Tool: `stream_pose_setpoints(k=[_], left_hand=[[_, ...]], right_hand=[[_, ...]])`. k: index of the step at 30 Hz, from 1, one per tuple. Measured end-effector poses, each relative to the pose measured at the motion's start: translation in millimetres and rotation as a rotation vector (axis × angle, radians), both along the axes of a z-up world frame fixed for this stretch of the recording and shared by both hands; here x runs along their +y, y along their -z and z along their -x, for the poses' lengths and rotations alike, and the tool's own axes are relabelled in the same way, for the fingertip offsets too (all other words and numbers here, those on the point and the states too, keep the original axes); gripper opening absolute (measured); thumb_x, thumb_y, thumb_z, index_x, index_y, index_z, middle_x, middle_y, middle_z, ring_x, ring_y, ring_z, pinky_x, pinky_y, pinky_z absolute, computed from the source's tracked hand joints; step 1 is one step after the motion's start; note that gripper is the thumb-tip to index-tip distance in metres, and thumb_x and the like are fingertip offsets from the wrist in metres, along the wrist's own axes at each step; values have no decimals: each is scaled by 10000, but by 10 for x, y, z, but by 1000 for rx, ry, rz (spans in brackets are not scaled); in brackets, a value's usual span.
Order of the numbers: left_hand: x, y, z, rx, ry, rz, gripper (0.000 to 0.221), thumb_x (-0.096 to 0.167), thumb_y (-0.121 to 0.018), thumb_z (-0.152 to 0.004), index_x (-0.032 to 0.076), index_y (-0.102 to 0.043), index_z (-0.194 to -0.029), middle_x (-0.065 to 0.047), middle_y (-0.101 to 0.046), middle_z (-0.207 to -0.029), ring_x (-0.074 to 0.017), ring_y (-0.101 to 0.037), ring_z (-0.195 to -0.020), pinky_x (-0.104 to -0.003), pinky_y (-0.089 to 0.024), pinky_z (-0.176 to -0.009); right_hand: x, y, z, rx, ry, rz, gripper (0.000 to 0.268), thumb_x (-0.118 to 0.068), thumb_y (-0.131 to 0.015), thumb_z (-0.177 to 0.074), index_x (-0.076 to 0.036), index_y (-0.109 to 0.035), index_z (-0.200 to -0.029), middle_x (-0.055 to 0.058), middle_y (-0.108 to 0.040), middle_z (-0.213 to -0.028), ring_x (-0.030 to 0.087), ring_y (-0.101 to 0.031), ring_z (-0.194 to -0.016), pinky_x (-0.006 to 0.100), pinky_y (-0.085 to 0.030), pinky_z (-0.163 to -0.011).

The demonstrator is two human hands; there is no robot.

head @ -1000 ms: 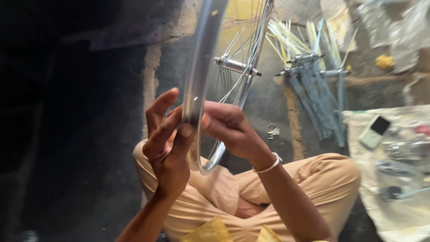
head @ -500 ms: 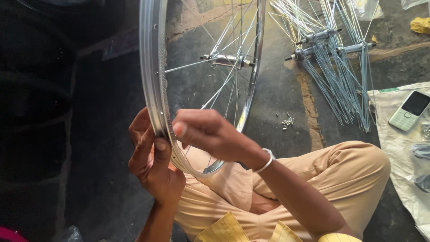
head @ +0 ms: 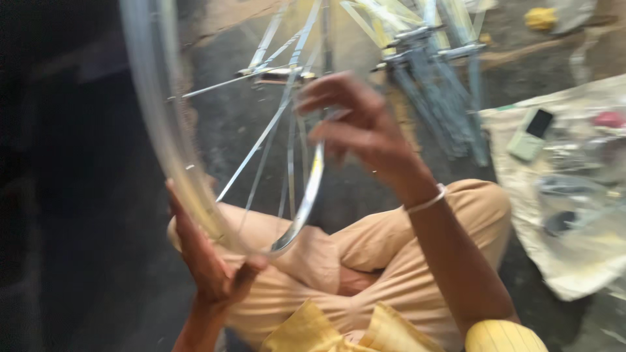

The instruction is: The person inserts metal spokes into the hub and rim of a bicycle wheel while sitting cross-legged on the floor.

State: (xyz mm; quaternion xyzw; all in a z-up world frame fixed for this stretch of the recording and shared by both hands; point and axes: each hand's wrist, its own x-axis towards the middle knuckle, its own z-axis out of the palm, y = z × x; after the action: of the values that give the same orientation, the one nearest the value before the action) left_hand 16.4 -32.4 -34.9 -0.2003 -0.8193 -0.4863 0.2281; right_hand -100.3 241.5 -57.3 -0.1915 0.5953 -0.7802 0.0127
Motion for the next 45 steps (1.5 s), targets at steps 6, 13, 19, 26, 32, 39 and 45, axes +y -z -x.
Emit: stream_pose_setpoints(k=[6, 13, 19, 26, 32, 39, 45], left_hand=[[241, 648, 172, 83, 112, -129, 583, 309, -809, -935, -11, -468, -1283, -100, -604, -1055, -134, -611, -772, -263, -518, -689], [704, -331, 714, -53, 73, -186, 461, 154, -826, -966, -14, -532, -1279, 3, -577, -868, -66, -564, -758, -245, -486, -696], [944, -554, 979, -218, 165, -382, 190, 47, -728, -955, 24, -684, -1138, 1, -662, -883, -54, -593, -751, -238, -500, -642], [963, -418, 948, -206, 310, -416, 468, -20, -650, -885, 50, -536, -1333, -24, -624, -1008, -95, -635, -935, -258, -567, -825], [912, -356, 854, -123, 456, -454, 608, -84, -550, -840, 39, -468, -1430, -55, -615, -1124, -156, -623, -1063, -308, -548, -991], [861, -317, 822, -154, 440, -407, 626, -75, -523, -822, 28, -459, -1436, -95, -657, -1149, -200, -660, -1115, -347, -551, -993], [871, -264, 757, -83, 465, -424, 599, -63, -530, -856, 32, -429, -1439, -120, -670, -1208, -219, -689, -1131, -361, -565, -943]], right_hand=[[581, 1920, 298, -68, 573, -947, 158, -135, -666, -895, -25, -692, -1005, 215, -711, -976, 374, -696, -876, 454, -545, -763], [247, 2887, 265, 216, 316, -1562, 172, -49, -593, -857, -56, -593, -1029, 176, -644, -1026, 390, -612, -997, 500, -529, -799], [190, 3143, 218, 214, 368, -1480, 217, -41, -571, -881, -16, -563, -1096, 198, -598, -1002, 399, -599, -962, 486, -536, -811], [145, 2959, 50, 186, 260, -1538, 273, -35, -627, -752, -19, -574, -1019, 228, -610, -1019, 414, -604, -986, 489, -531, -844], [219, 2618, 7, 177, 355, -1307, 120, -58, -558, -890, 7, -606, -979, 250, -655, -927, 439, -636, -896, 519, -512, -795], [372, -302, 19, -15, 271, -232, 111, -65, -602, -1014, -1, -670, -1073, 47, -658, -969, 139, -661, -884, 352, -600, -816], [-136, -1533, -552, 468, 131, -618, 360, 46, -634, -1061, -34, -449, -1358, 39, -606, -1131, 122, -653, -1041, 297, -580, -961]])
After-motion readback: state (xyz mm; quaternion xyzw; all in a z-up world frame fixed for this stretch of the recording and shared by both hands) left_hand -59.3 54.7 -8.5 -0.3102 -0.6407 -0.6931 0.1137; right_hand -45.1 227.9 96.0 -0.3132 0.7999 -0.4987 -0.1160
